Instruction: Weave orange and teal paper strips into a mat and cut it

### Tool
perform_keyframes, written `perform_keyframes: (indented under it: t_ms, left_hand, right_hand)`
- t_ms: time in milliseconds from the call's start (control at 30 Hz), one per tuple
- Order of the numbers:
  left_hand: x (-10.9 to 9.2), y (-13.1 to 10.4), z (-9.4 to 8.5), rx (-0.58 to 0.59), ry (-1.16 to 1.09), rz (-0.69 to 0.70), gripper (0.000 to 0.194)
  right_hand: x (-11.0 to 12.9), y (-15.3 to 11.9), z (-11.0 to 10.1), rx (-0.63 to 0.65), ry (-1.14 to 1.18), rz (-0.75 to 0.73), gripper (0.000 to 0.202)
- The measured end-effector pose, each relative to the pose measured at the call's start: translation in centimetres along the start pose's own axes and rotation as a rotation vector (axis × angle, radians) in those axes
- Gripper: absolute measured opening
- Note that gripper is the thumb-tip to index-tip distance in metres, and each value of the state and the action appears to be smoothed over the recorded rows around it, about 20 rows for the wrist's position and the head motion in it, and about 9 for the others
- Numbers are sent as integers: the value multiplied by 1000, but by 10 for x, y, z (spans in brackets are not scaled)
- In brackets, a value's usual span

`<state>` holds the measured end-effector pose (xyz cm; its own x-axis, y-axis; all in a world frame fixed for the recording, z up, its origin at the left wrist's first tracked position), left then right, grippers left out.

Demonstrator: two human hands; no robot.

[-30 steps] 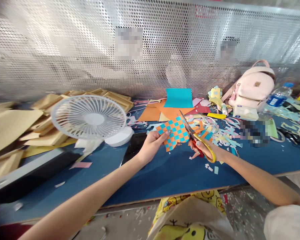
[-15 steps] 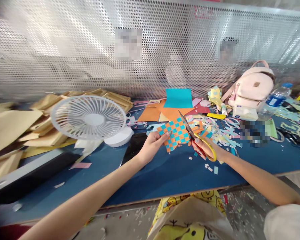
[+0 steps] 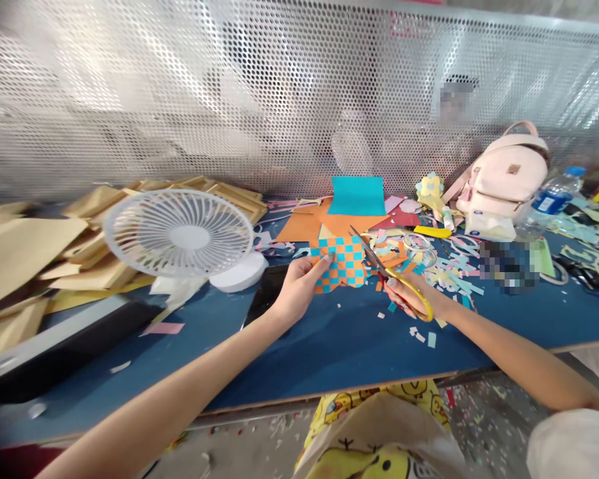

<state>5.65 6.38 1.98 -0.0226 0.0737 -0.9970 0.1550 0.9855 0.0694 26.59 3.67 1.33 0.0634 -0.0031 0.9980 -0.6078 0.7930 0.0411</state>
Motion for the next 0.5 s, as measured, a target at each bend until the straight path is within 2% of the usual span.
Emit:
perform_keyframes:
  t_ms: [300,500]
  left_hand:
    - [0,2,-2,-39,-17,24,51]
    - [2,3,-2,-38,-10,21,51]
  right_hand:
    - [-2,-1,1,-36,41,67,62]
    - [-8,-1,0,-8,81,84,58]
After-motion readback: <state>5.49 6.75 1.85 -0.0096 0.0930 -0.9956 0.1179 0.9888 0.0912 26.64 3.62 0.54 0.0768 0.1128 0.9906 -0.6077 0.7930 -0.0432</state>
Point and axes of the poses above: each hand's wrist, its own y-axis towards the middle knuckle, its own z-axis out of the palm, x = y × z, the point moved 4 cm from there along y, towards the middle knuckle, and after that the axes turned 13 degrees about y, right-handed, at the moved point
